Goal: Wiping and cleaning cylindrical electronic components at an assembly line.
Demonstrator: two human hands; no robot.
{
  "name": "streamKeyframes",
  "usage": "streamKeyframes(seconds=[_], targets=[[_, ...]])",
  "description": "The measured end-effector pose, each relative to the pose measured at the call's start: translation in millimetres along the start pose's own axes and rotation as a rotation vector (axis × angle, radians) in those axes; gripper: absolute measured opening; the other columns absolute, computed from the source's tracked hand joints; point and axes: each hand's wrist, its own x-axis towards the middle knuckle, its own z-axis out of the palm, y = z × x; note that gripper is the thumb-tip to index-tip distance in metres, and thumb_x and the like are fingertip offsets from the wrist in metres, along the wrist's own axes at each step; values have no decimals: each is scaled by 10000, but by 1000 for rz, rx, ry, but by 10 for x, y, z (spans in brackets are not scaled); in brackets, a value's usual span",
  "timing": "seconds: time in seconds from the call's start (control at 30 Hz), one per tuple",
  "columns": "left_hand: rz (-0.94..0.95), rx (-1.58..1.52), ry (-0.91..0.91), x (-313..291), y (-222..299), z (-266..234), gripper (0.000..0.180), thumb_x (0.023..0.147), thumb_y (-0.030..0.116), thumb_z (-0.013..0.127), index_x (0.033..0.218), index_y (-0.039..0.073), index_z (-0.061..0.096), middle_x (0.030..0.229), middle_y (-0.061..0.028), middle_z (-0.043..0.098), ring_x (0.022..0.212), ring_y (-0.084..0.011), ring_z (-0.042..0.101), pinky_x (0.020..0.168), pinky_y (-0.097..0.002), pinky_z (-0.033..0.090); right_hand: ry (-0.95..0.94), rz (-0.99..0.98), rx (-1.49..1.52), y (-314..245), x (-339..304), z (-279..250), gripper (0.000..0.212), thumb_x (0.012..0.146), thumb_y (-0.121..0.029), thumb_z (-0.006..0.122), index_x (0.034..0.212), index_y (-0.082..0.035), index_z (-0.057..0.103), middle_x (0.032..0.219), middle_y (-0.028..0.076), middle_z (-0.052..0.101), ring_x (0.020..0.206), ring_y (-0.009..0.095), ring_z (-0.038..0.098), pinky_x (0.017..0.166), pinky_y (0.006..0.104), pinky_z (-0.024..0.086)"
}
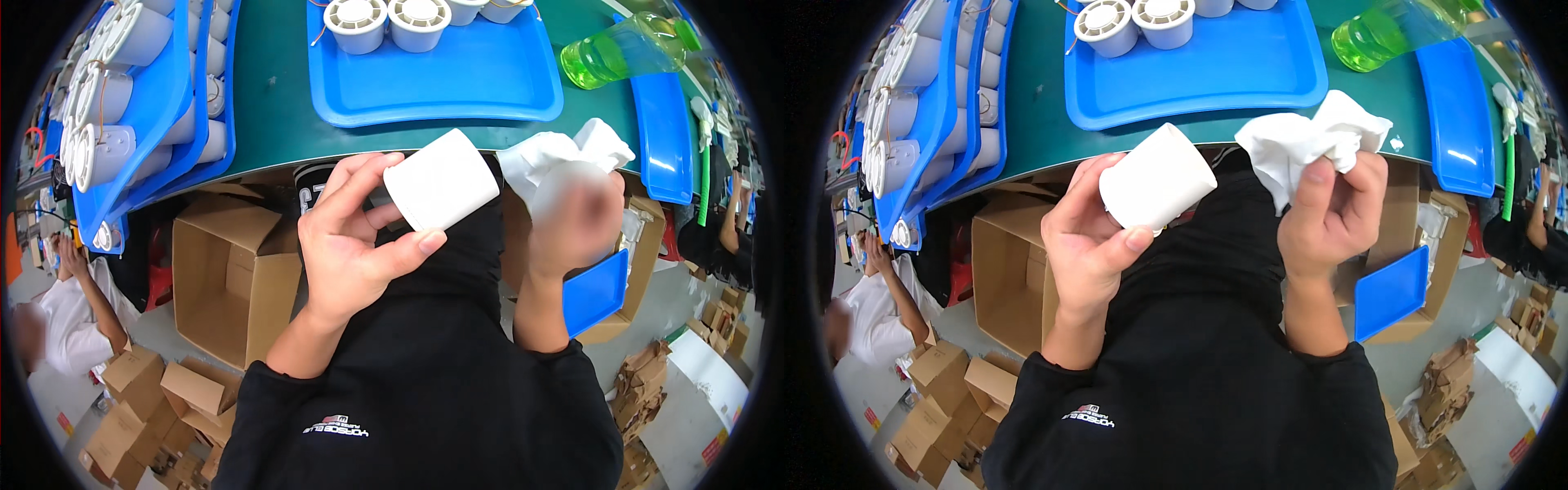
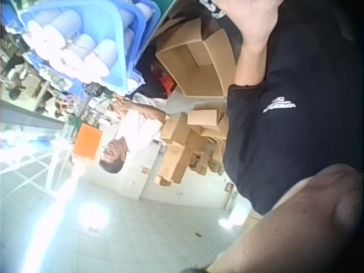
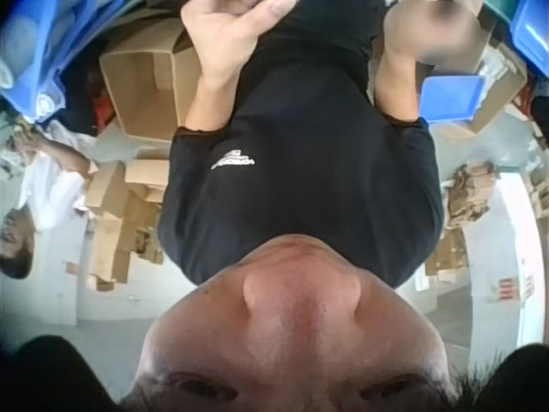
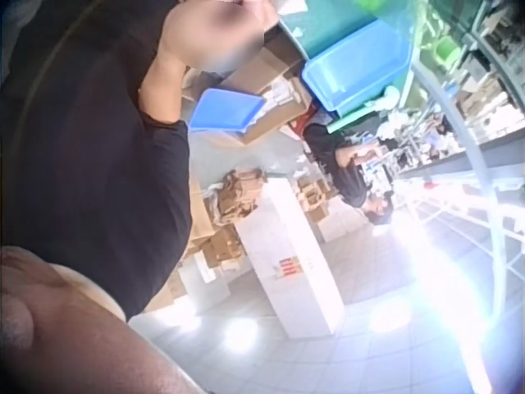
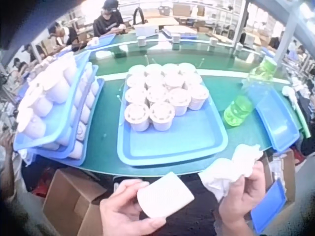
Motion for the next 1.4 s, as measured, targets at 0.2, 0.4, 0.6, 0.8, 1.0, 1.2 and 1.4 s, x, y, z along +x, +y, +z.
streamKeyframes(seconds=[0.2, 0.4, 0.6, 0.8, 1.0, 1.2, 1.4], targets=[[-101, -134, 22, 10, 50, -36, 604, 703, -87, 764, 1257, -90, 522, 1207, -119, 486, 1107, -233, 579, 923, -384, 554, 25, 29, 82, 7, -29, -45, 140, 901, -49, 613, 1000, 44, 576, 993, 76, 544, 880, 135, 533, 786, 249, 435], [-174, -341, 30, 15, 22, -51, 488, 844, 61, 699, 1271, -86, 514, 1213, -129, 571, 1100, -197, 592, 974, -362, 498, -6, 67, 157, -22, -61, -36, 131, 899, -29, 602, 1002, 49, 577, 1001, 86, 547, 902, 144, 534, 814, 258, 431], [-438, -644, 70, -6, -7, -44, 479, 939, 212, 612, 1312, -59, 482, 1222, -131, 608, 1122, -197, 600, 981, -345, 474, -35, 78, 137, -21, -83, -66, 140, 903, -40, 604, 1009, 49, 582, 1010, 91, 552, 911, 147, 538, 821, 263, 433], [-398, -603, 61, -4, 31, 14, 486, 910, 180, 657, 1294, -72, 499, 1220, -133, 608, 1121, -202, 596, 985, -342, 469, -57, 49, 142, -45, -86, -65, 161, 905, -69, 616, 1011, 49, 590, 1024, 98, 563, 920, 154, 543, 836, 275, 430], [-301, -473, 58, -28, 31, 39, 494, 837, 60, 712, 1271, -76, 518, 1200, -117, 588, 1134, -185, 564, 968, -367, 489, -71, 38, 150, -60, -100, -81, 172, 905, -97, 615, 1000, 44, 595, 998, 106, 572, 923, 173, 549, 837, 283, 427], [-132, -223, 6, -44, 34, 89, 586, 735, -33, 776, 1258, -81, 519, 1233, -109, 470, 1153, -209, 539, 953, -392, 538, -87, 28, 186, -44, -170, -140, 204, 898, -156, 629, 972, 32, 602, 1030, 147, 587, 961, 226, 553, 875, 333, 429], [-51, -118, 1, -46, 28, 105, 646, 702, -31, 805, 1281, -51, 520, 1228, -109, 463, 1149, -213, 533, 965, -396, 534, -115, 56, 222, -15, -182, -167, 238, 894, -189, 638, 978, 31, 604, 1065, 170, 592, 1023, 258, 561, 907, 368, 429]])
